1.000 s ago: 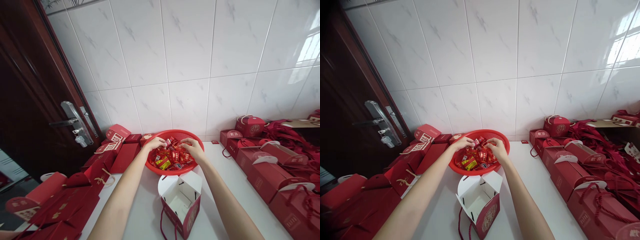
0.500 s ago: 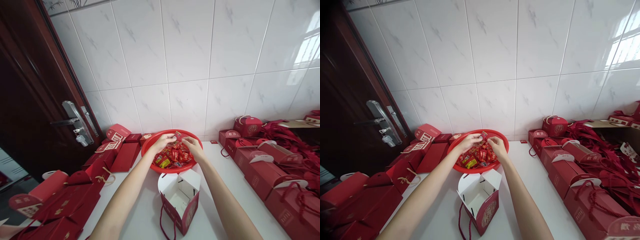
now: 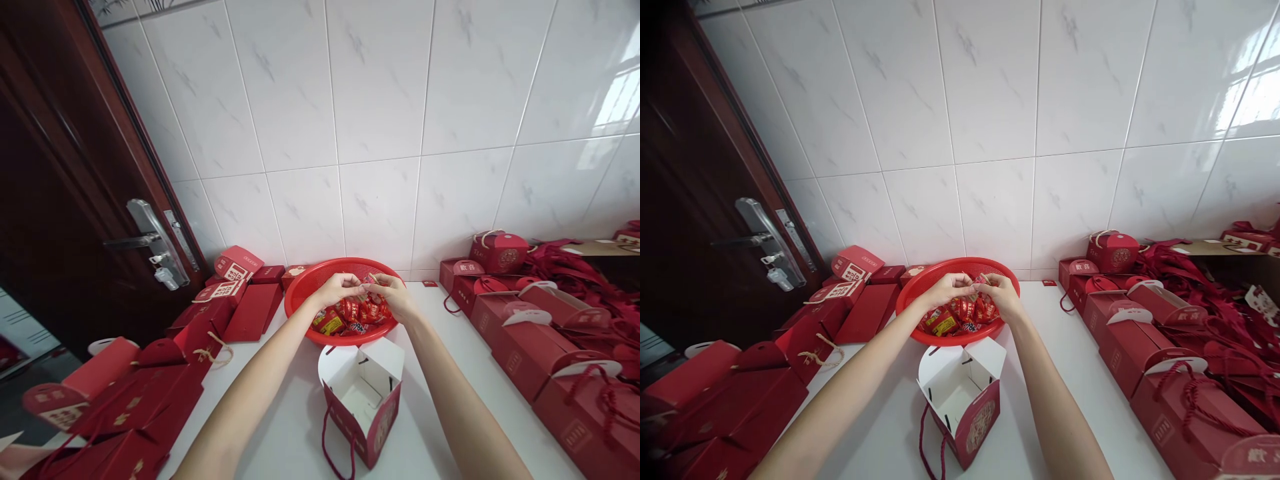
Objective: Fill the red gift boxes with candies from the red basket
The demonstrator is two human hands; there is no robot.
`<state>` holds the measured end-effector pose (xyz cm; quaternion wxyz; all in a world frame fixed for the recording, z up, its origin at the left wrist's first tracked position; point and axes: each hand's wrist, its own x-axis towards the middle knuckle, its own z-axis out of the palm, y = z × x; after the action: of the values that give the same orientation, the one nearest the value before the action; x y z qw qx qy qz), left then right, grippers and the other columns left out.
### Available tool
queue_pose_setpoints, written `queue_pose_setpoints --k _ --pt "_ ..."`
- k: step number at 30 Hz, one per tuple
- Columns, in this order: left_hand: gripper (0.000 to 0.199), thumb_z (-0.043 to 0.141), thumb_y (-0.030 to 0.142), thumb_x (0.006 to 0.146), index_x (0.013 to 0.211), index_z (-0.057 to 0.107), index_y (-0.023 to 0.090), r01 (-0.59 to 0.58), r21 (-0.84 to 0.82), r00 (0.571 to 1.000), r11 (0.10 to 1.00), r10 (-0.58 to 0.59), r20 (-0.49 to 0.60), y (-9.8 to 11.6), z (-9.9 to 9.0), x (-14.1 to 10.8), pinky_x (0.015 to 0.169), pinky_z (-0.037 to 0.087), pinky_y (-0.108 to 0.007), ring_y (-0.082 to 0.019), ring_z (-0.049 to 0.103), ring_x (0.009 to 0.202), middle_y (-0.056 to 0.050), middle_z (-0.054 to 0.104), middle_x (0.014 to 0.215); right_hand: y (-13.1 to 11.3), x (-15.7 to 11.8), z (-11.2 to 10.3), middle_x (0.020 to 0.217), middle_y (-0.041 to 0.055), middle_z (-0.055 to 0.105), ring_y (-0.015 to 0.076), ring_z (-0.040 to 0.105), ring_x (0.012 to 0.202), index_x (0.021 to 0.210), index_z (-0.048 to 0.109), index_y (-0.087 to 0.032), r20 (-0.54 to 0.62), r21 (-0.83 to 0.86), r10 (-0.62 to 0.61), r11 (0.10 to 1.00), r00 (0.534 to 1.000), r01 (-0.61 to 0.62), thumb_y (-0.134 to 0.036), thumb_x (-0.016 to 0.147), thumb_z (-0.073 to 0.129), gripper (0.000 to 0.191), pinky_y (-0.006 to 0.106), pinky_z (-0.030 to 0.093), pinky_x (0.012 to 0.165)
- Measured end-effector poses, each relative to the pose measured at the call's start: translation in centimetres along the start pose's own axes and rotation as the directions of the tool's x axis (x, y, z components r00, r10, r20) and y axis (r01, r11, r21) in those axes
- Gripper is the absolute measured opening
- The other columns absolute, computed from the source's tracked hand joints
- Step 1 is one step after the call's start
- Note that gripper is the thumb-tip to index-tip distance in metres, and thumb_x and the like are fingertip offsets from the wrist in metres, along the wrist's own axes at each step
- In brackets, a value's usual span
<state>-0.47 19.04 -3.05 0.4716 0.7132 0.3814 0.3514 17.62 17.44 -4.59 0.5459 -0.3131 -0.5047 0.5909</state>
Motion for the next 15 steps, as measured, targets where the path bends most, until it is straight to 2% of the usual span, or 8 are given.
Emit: queue_pose_setpoints --k 2,4,5,7,9,10,13,15 --pt "0.029 0.075 0.044 0.075 0.085 0.072 0.017 -0.034 0.074 0.998 0.997 0.037 -0.042 0.0 -0.3 0.0 0.084 0.052 -0.034 -0.023 0.068 0.09 -0.005 0.074 0.09 -0.1 0.0 0.1 0.054 -0.0027 0.058 0.0079 0.045 0.05 0.058 0.063 -0.017 -0.046 0.02 0.004 1.0 0.999 -0.003 -0.03 0.052 0.086 0.027 0.023 0.031 0.046" --pt "0.025 0.061 0.038 0.085 0.093 0.074 0.018 -0.009 0.216 0.991 0.976 0.037 -0.129 -0.2 -0.7 0.1 0.09 0.051 -0.033 -0.023 0.067 0.1 -0.006 0.075 0.102 -0.1 0.1 0.1 0.055 -0.0022 0.059 0.0076 0.043 0.049 0.057 0.063 -0.017 -0.12 0.096 0.036 0.995 0.992 -0.025 -0.028 0.052 0.084 0.024 0.023 0.028 0.044" --pt "0.026 0.055 0.034 0.087 0.098 0.074 0.019 0.047 0.325 0.986 0.945 0.008 -0.164 -0.4 -0.9 0.1 0.093 0.05 -0.032 -0.023 0.066 0.105 -0.006 0.074 0.109 0.0 0.2 0.2 0.055 -0.0025 0.059 0.0072 0.042 0.047 0.058 0.063 -0.017 -0.155 0.138 0.055 0.99 0.986 -0.034 -0.026 0.052 0.083 0.022 0.023 0.028 0.043" --pt "0.029 0.054 0.031 0.087 0.107 0.072 0.02 0.192 0.528 0.977 0.827 -0.109 -0.185 -0.9 -1.4 0.1 0.093 0.05 -0.031 -0.024 0.065 0.111 -0.007 0.072 0.119 0.0 0.4 0.1 0.055 -0.0037 0.058 0.0073 0.041 0.046 0.058 0.062 -0.018 -0.211 0.202 0.081 0.979 0.974 -0.037 -0.025 0.054 0.08 0.02 0.023 0.028 0.042" --pt "0.035 0.065 0.034 0.079 0.111 0.072 0.021 0.292 0.649 0.956 0.702 -0.242 -0.168 -1.6 -1.7 0.0 0.09 0.051 -0.032 -0.028 0.066 0.111 -0.009 0.071 0.123 0.1 0.6 0.1 0.055 -0.0045 0.057 0.0089 0.045 0.047 0.059 0.059 -0.02 -0.248 0.23 0.084 0.973 0.965 -0.025 -0.026 0.057 0.077 0.019 0.024 0.031 0.042" --pt "0.042 0.073 0.034 0.072 0.113 0.071 0.022 0.314 0.675 0.945 0.668 -0.287 -0.157 -1.8 -1.8 0.0 0.088 0.051 -0.034 -0.03 0.066 0.111 -0.009 0.071 0.123 0.1 0.7 0.1 0.055 -0.0046 0.057 0.0099 0.047 0.048 0.059 0.058 -0.02 -0.262 0.242 0.086 0.97 0.961 -0.02 -0.027 0.057 0.077 0.019 0.024 0.034 0.043" --pt "0.062 0.083 0.033 0.057 0.116 0.07 0.026 0.338 0.723 0.928 0.602 -0.343 -0.148 -2.2 -1.8 0.1 0.09 0.05 -0.036 -0.035 0.063 0.115 -0.009 0.069 0.128 0.2 0.7 0.1 0.056 -0.0042 0.059 0.0119 0.052 0.051 0.06 0.057 -0.021 -0.28 0.275 0.089 0.961 0.956 -0.009 -0.03 0.058 0.077 0.022 0.025 0.04 0.047" --pt "0.062 0.085 0.037 0.054 0.113 0.071 0.027 0.332 0.746 0.926 0.577 -0.352 -0.14 -2.3 -1.5 0.3 0.09 0.05 -0.037 -0.036 0.062 0.116 -0.009 0.069 0.127 0.2 0.7 0.1 0.057 -0.0037 0.061 0.0124 0.054 0.053 0.06 0.057 -0.021 -0.28 0.291 0.086 0.957 0.956 -0.001 -0.031 0.057 0.079 0.025 0.026 0.043 0.049"
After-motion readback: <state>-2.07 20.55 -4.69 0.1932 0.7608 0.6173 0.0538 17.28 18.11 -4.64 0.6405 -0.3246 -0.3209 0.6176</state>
